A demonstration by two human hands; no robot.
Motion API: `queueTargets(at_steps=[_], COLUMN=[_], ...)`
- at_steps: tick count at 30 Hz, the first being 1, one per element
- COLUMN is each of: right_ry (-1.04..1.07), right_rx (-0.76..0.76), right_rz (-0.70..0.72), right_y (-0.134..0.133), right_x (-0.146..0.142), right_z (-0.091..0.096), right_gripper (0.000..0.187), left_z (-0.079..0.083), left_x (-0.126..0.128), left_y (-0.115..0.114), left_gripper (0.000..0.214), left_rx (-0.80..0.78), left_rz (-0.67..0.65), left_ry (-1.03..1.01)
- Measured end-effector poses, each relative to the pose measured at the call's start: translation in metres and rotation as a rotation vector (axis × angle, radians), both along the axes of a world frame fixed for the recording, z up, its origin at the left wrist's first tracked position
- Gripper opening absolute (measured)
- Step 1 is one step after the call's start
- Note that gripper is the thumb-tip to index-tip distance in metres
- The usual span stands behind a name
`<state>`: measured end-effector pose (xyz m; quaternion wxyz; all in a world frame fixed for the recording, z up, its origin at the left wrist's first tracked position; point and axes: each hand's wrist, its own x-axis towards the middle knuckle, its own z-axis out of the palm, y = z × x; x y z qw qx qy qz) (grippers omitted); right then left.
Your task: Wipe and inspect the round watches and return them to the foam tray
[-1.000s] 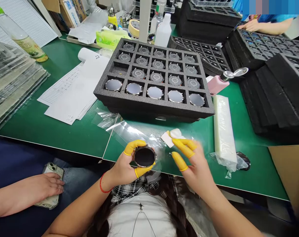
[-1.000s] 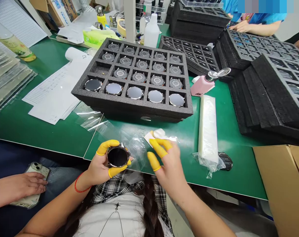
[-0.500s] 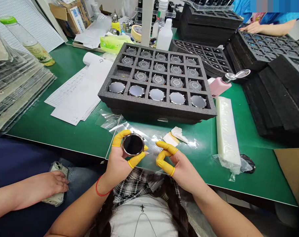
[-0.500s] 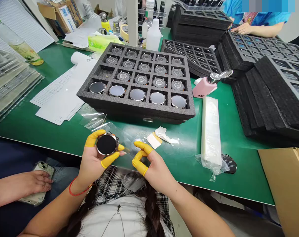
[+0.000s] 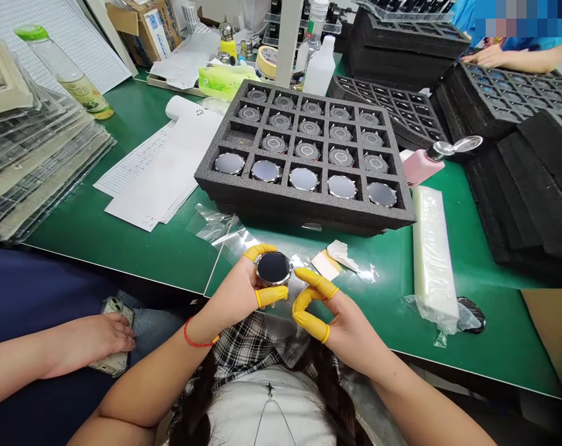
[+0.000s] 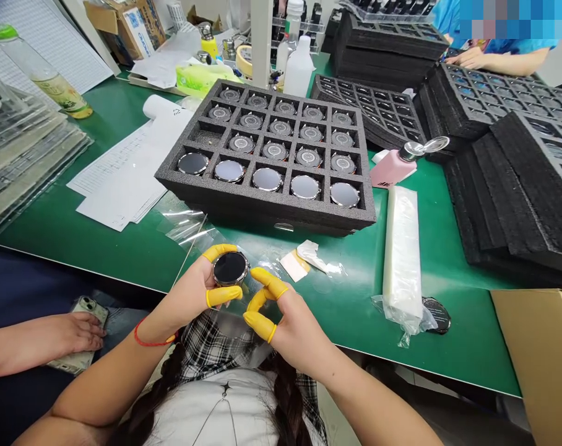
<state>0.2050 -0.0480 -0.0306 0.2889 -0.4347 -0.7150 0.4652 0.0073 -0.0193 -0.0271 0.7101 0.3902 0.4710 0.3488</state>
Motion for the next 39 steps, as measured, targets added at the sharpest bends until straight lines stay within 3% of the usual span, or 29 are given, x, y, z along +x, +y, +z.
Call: queueTargets(at_steps=[4,7,9,16,20,24,28,31,34,39], right_ry=[-0.096,-0.171,-0.197,-0.251,-0.314,-0.357,-0.375,-0.371,-0.282,0.03], right_rx=[0.293,0.549,0.626,0.737,0.76,0.778,0.813,0.784,0.661,0.171], right_rz=[-0.013,-0.049,-0.051,-0.091,-0.107,-0.105,-0.08,-0.068,-0.059,-0.112], right_y=[0.001,0.002,0.002,0.0,-0.002,-0.004,-0.006,-0.008,-0.009,0.002], right_x=[-0.005,-0.011,-0.014,-0.015,-0.014,-0.013,-0.013,-0.008,0.004,0.021], right_z=[0.004,0.009,0.012,0.014,0.016,0.015,0.01,0.016,0.031,0.045], right_gripper=[0.052,0.036,0.025,0.012,0.013,0.012,0.012,0.014,0.014,0.01], left_z=[0.001,0.002,0.002,-0.01,-0.014,-0.008,-0.005,-0.011,-0.02,-0.021], left_x=[0.0,0.001,0.003,0.008,0.01,0.011,0.013,0.011,0.005,-0.001], left_y=[-0.002,-0.004,-0.006,-0.013,-0.014,-0.013,-0.01,-0.004,0.0,-0.004], left_gripper=[0.051,0.04,0.039,0.038,0.039,0.04,0.038,0.048,0.06,0.057], left_rx=[-0.06,-0.142,-0.219,-0.412,-0.425,-0.421,-0.295,-0.106,-0.001,0.125], left_rz=[-0.042,-0.098,-0.098,-0.048,-0.027,-0.03,-0.058,0.008,0.116,-0.021], left_ry=[-0.075,-0.184,-0.254,-0.39,-0.423,-0.394,-0.296,-0.101,0.07,0.128])
